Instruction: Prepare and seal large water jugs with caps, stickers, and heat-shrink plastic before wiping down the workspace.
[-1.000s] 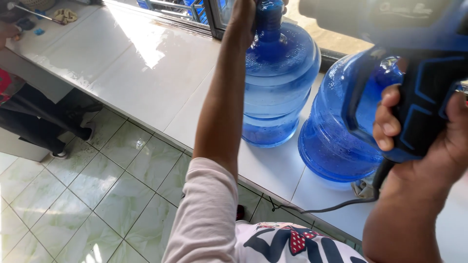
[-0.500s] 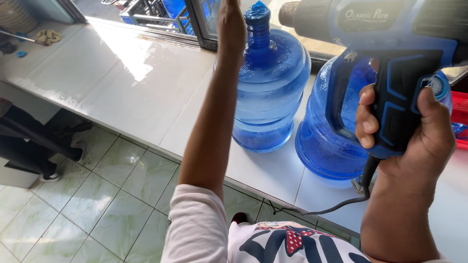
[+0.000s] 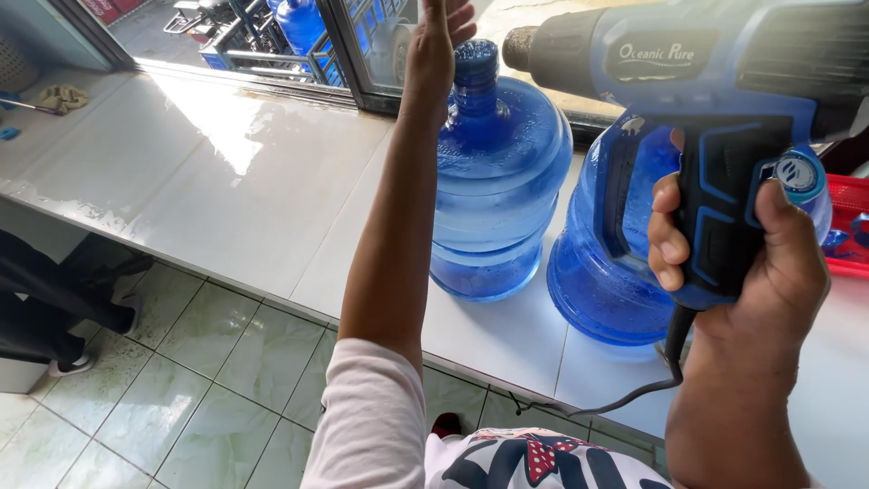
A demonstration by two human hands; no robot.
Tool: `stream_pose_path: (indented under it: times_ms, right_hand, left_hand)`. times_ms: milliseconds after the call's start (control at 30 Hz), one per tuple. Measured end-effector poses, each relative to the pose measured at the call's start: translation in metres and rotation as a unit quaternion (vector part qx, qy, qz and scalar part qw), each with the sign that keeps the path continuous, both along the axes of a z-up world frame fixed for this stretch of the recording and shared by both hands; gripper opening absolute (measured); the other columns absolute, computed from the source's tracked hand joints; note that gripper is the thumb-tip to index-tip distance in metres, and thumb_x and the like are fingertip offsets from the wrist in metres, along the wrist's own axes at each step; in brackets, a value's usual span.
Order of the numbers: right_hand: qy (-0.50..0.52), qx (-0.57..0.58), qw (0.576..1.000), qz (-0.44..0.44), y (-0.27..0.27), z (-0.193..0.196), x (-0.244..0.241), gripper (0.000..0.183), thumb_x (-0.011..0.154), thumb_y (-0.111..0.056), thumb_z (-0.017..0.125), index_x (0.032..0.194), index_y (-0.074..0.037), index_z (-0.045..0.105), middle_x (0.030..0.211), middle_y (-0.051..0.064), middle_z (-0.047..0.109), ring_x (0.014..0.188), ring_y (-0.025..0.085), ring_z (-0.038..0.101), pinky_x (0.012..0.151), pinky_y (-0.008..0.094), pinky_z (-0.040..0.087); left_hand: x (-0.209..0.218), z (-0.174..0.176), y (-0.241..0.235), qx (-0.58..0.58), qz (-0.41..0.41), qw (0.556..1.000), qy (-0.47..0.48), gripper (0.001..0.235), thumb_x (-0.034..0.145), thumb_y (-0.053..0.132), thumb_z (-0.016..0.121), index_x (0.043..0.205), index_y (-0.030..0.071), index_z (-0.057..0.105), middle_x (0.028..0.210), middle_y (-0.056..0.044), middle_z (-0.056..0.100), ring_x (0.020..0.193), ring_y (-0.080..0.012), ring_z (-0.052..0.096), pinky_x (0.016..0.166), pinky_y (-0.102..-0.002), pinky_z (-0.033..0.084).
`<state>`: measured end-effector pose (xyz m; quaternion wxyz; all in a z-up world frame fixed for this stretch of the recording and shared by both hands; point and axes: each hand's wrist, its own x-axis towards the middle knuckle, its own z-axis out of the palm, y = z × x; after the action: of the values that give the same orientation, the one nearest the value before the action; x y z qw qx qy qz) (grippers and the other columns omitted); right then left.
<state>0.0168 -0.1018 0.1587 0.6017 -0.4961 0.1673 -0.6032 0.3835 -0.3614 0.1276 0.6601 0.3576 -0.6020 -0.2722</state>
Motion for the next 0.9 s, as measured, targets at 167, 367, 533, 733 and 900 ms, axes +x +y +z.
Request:
stream_pose_path:
  times_ms: [167, 367, 533, 733, 900]
  right_hand:
    - [0.007, 0.008, 1.0, 0.001, 0.001, -0.003, 0.002, 0.074, 0.105, -0.049, 0.063, 0.147, 0.01, 0.047, 0.106, 0.017, 0.059, 0.076, 0.02, 0.057, 0.059, 0.03, 0.045]
    - [0.003, 0.011, 1.0, 0.006, 0.004, -0.013, 0.001, 0.074, 0.111, -0.05, 0.062, 0.149, 0.01, 0.046, 0.106, 0.017, 0.059, 0.076, 0.02, 0.057, 0.059, 0.03, 0.045]
    - [-0.006, 0.025, 0.999, 0.021, 0.003, -0.019, 0.003, 0.073, 0.11, -0.05, 0.061, 0.149, 0.01, 0.044, 0.106, 0.017, 0.059, 0.077, 0.019, 0.057, 0.059, 0.029, 0.045]
    - [-0.008, 0.037, 0.999, 0.02, 0.011, -0.022, 0.006, 0.074, 0.108, -0.049, 0.062, 0.15, 0.01, 0.044, 0.109, 0.019, 0.061, 0.076, 0.018, 0.057, 0.063, 0.031, 0.046]
    - [-0.006, 0.037, 0.999, 0.011, 0.018, -0.023, 0.004, 0.075, 0.107, -0.049, 0.063, 0.148, 0.01, 0.045, 0.107, 0.019, 0.061, 0.075, 0.019, 0.057, 0.061, 0.031, 0.046]
  left_hand:
    - [-0.033, 0.016, 0.04, 0.03, 0.105, 0.994, 0.006, 0.088, 0.1, 0.072, 0.022, 0.136, 0.005, 0.064, 0.122, -0.021, 0.073, 0.117, -0.0292, 0.07, 0.099, -0.045, 0.054]
    - [-0.059, 0.016, 0.03, 0.056, 0.273, 0.96, 0.015, 0.072, 0.101, 0.06, 0.028, 0.085, 0.006, 0.074, 0.085, -0.01, 0.079, 0.081, -0.0226, 0.074, 0.078, -0.042, 0.056]
    - [-0.058, 0.015, 0.026, 0.054, 0.302, 0.952, 0.007, 0.067, 0.099, 0.054, 0.034, 0.076, 0.007, 0.076, 0.073, -0.009, 0.077, 0.069, -0.023, 0.073, 0.07, -0.044, 0.056]
    - [-0.028, 0.02, 0.014, 0.019, 0.108, 0.994, -0.004, 0.057, 0.097, 0.051, 0.045, 0.08, 0.007, 0.076, 0.071, -0.01, 0.079, 0.063, -0.0202, 0.075, 0.063, -0.043, 0.064]
    - [-0.034, 0.016, 0.018, -0.011, 0.068, 0.998, 0.009, 0.055, 0.099, 0.051, 0.044, 0.08, 0.008, 0.072, 0.069, -0.008, 0.077, 0.057, -0.0171, 0.075, 0.057, -0.04, 0.065]
